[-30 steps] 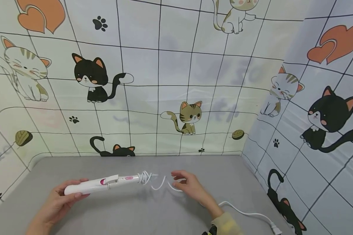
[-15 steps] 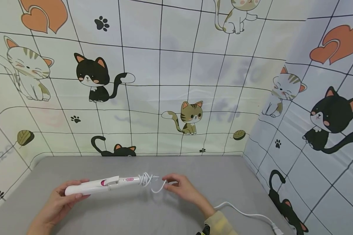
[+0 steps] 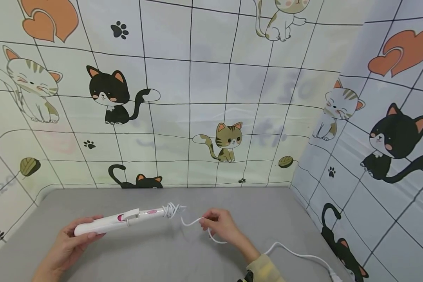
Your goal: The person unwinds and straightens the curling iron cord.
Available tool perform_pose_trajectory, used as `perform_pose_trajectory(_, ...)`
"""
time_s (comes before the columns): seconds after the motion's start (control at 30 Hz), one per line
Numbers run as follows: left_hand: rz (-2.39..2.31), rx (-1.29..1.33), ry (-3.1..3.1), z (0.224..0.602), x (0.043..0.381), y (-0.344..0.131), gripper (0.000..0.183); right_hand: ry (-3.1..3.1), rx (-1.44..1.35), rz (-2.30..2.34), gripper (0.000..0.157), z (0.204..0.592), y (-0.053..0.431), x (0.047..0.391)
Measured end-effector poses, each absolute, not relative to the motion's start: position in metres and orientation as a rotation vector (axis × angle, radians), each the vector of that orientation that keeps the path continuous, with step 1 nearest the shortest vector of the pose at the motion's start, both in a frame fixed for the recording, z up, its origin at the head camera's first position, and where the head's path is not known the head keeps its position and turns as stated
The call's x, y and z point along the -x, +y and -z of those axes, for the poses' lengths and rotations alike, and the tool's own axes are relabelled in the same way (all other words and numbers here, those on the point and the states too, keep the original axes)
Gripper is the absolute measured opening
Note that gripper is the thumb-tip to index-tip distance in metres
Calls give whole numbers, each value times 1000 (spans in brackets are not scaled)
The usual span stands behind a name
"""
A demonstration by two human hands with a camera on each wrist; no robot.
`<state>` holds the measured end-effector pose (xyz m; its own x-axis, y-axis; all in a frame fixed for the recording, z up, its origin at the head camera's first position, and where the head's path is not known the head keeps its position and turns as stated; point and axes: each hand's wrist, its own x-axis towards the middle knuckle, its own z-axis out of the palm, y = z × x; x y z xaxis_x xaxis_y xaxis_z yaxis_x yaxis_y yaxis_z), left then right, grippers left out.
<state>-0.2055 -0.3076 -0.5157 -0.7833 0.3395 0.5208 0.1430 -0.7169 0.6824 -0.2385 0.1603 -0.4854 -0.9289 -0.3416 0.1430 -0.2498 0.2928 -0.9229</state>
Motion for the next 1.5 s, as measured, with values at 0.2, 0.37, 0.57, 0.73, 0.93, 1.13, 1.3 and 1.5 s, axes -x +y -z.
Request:
perform_pose_trajectory(0.2, -2656, -1006, 1094, 517, 205, -309, 65, 2543, 439, 1802, 15, 487, 165, 241)
perform_pose_trajectory(0.37, -2681, -967, 1095, 516, 204, -311, 65, 2539, 355, 1891, 21, 489, 168, 243)
perform_pose_trajectory(0.57, -2674, -973, 1104, 517, 205, -314, 65, 2537, 280, 1913, 24, 490, 180, 245)
perform_pose_trajectory(0.73, -2677, -1002, 1081, 517, 205, -318, 65, 2520, 151, 1970, 28, 490, 196, 245)
perform_pose_trajectory(0.93, -2691, -1016, 1064, 517, 205, -320, 64, 2498, 41, 2003, 25, 490, 204, 244)
perform_pose_trajectory(1.13, -2688, -1031, 1041, 518, 208, -317, 64, 2515, 5, 2021, 23, 495, 192, 244)
perform_pose_trajectory(1.3, -2693, -1016, 1037, 518, 208, -314, 61, 2528, -61, 2075, 24, 500, 181, 247)
perform_pose_trajectory(1.5, -2691, -999, 1063, 517, 207, -313, 60, 2656, 26, 1973, 20, 504, 178, 247)
